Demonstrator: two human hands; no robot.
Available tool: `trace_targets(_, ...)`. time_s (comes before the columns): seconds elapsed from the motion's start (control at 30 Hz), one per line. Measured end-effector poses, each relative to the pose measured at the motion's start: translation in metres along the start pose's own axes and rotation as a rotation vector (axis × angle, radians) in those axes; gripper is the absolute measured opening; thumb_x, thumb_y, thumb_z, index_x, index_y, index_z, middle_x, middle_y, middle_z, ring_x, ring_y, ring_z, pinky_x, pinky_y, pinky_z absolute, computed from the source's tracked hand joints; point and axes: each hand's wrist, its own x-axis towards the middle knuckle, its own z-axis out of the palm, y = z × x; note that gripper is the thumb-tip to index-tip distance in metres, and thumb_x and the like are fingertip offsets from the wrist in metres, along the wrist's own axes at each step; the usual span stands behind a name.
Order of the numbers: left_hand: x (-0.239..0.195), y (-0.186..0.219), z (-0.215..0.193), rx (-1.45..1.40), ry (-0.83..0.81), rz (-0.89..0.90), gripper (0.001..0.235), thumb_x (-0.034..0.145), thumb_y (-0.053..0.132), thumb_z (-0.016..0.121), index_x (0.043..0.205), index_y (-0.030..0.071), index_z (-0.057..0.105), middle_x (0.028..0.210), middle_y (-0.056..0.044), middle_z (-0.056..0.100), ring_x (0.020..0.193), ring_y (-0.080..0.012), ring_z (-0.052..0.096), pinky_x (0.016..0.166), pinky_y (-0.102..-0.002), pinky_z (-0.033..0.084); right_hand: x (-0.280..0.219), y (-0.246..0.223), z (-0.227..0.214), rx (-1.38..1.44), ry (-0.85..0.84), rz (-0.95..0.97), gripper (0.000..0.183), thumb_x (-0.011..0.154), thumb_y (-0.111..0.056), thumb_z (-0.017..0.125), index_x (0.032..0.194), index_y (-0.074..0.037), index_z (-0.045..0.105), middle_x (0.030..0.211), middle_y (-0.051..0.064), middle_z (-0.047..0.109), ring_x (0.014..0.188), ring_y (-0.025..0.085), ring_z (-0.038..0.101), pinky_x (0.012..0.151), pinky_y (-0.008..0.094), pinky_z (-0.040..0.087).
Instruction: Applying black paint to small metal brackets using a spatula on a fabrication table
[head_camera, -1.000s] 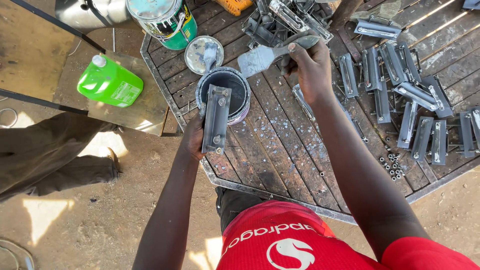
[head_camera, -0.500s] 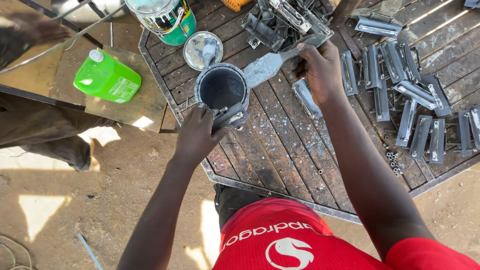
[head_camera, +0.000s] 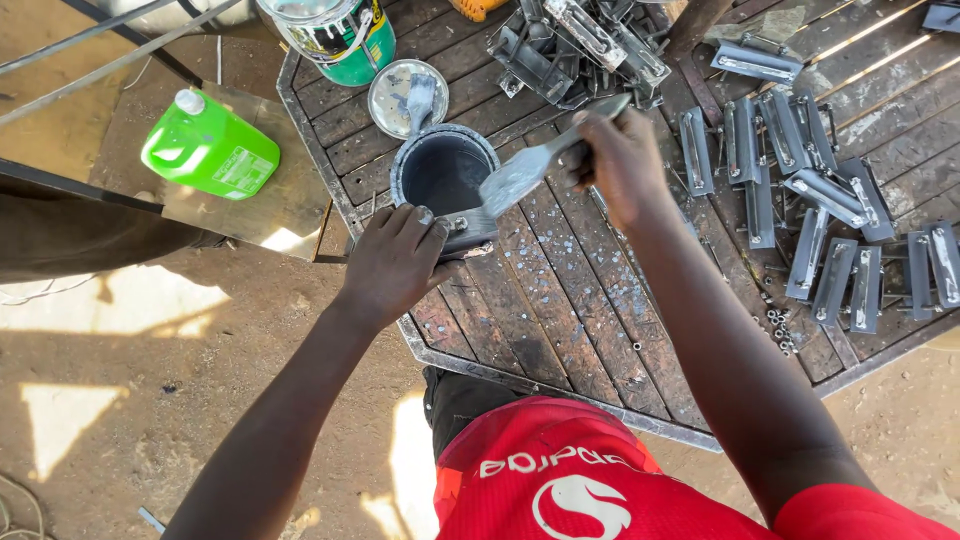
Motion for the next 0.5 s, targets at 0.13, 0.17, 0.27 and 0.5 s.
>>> trace_targets(0.13,0.005,0.0,-0.009,-0.085,-0.1,0.009,0.05,0.092,0.04,0.079,0.12,0.001,0.064,0.109,-0.018,0.059,0.107,-0.0342,0.064,0.089,-0.048,0.053,0.013,0.037,0.0,-0.006,0.021,-0.13,0.017,0.097,-0.018,0.063,0.092,-0.002,0.061,0.063,0.012,0.061,0.049,0.02,0.067,0.043,0.031,0.058)
trace_targets(0.17,0.005,0.0,-0.011,-0.084,-0.117,0.02,0.051,0.093,0.04,0.078,0.121,0.001,0.064,0.11,-0.018,0.058,0.108,-0.0337,0.063,0.088,-0.047,0.053,0.013,0.039,-0.007,-0.042,0.037,-0.16,0.017,0.099,-0.019,0.063,0.094,-0.002,0.061,0.065,0.012,0.062,0.051,0.02,0.068,0.045,0.03,0.058)
trace_targets(0.27,0.003,-0.001,-0.005,-0.076,-0.099,0.025,0.053,0.089,0.04,0.081,0.12,0.001,0.063,0.11,-0.018,0.057,0.108,-0.0343,0.063,0.085,-0.047,0.053,0.023,0.043,-0.021,-0.054,0.079,-0.208,0.017,0.1,-0.019,0.062,0.094,-0.002,0.061,0.066,0.014,0.062,0.053,0.021,0.068,0.047,0.03,0.058)
trace_targets(0.5,0.013,0.006,0.0,-0.068,-0.134,-0.008,0.047,0.093,0.037,0.079,0.12,0.001,0.064,0.114,-0.018,0.057,0.112,-0.0329,0.061,0.089,-0.045,0.052,0.001,0.041,-0.001,-0.251,0.091,-0.222,0.02,0.099,-0.022,0.064,0.092,-0.004,0.064,0.066,0.016,0.067,0.052,0.024,0.07,0.045,0.037,0.06)
